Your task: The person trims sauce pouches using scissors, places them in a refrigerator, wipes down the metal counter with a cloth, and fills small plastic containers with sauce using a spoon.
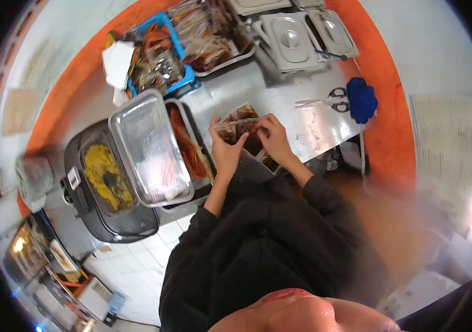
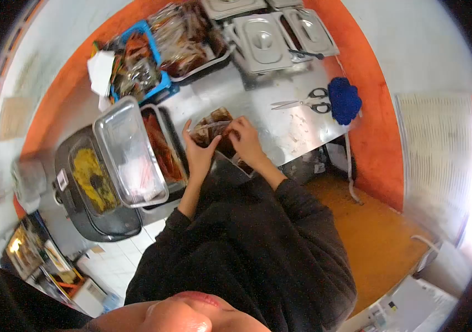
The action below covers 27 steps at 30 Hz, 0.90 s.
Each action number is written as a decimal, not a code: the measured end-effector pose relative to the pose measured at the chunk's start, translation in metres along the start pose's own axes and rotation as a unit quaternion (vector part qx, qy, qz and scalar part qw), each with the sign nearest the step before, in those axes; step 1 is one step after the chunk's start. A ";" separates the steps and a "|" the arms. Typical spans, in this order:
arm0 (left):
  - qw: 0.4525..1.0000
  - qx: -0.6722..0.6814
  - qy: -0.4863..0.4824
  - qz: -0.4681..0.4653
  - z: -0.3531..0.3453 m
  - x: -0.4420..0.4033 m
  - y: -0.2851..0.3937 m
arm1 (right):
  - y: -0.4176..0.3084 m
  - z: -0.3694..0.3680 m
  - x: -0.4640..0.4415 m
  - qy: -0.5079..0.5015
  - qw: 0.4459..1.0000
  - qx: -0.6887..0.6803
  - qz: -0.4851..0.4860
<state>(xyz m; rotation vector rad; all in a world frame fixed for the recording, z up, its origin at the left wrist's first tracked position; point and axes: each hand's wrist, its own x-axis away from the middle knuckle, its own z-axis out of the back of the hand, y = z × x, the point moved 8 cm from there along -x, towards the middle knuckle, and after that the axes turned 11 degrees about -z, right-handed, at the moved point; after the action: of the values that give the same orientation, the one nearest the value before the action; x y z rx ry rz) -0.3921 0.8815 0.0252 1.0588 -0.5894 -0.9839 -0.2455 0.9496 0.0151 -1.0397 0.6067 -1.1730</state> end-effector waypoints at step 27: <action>0.743 0.326 -0.549 0.203 0.038 0.221 0.006 | -0.077 -0.069 0.411 0.174 0.942 -0.246 -0.152</action>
<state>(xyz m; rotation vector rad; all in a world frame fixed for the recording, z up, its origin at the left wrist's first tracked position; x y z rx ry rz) -0.3174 0.6705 0.0363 0.7610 -2.1822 -0.9489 -0.2086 0.5373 0.1038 -1.3940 1.0849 -1.5376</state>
